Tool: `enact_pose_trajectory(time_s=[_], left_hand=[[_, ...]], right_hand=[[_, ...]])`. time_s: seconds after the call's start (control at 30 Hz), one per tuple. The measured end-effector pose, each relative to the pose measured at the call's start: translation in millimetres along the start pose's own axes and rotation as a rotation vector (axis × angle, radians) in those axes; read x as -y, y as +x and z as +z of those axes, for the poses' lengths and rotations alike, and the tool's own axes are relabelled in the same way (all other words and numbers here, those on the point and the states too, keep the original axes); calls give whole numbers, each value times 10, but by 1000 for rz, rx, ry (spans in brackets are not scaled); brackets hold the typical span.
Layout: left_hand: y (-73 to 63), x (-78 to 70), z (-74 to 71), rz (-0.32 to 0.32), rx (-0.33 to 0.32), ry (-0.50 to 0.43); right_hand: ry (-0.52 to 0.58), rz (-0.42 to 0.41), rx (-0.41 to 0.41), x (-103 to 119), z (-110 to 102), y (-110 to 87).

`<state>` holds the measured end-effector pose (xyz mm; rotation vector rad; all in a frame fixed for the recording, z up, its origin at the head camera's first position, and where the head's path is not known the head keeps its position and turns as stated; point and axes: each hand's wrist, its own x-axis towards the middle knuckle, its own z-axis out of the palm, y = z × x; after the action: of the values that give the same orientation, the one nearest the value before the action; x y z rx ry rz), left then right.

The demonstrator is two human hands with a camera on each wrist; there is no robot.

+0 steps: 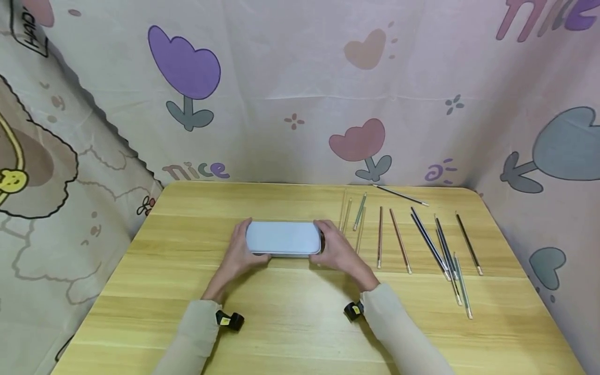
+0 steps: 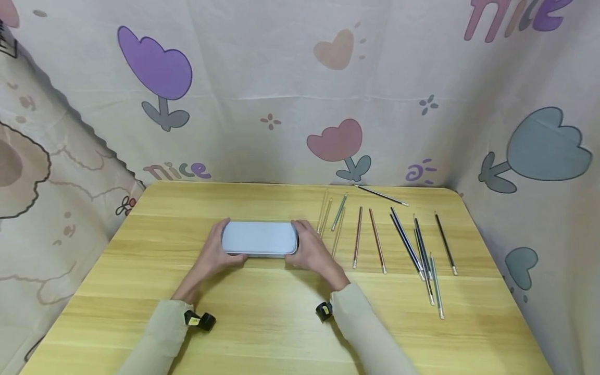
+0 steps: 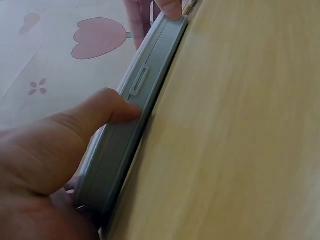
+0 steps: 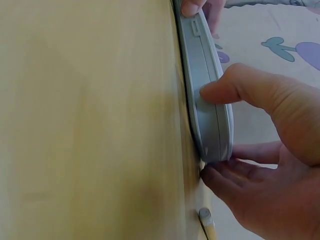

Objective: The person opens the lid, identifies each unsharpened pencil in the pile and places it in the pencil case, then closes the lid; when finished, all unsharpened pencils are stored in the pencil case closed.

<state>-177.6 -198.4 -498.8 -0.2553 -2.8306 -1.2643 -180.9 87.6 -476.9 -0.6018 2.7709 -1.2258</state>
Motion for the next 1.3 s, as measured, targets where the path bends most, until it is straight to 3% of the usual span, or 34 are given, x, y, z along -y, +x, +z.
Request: enact_pose_trajectory(time_s=[0.37, 0.6, 0.73, 0.93, 1.13, 1.3], left_hand=[[10, 21, 56, -3, -48, 4], [6, 19, 27, 31, -69, 5], [-4, 40, -19, 3, -48, -10], [-31, 108, -190, -23, 53, -25], [-53, 173, -332, -10, 118, -49], [-26, 175, -334, 13, 134, -42]], right_hand=[[-44, 28, -60, 49, 35, 18], [16, 51, -25, 34, -26, 38], [132, 77, 26, -43, -134, 34], [235, 100, 54, -127, -237, 44], [317, 89, -61, -162, -202, 108], [277, 123, -195, -138, -171, 221]])
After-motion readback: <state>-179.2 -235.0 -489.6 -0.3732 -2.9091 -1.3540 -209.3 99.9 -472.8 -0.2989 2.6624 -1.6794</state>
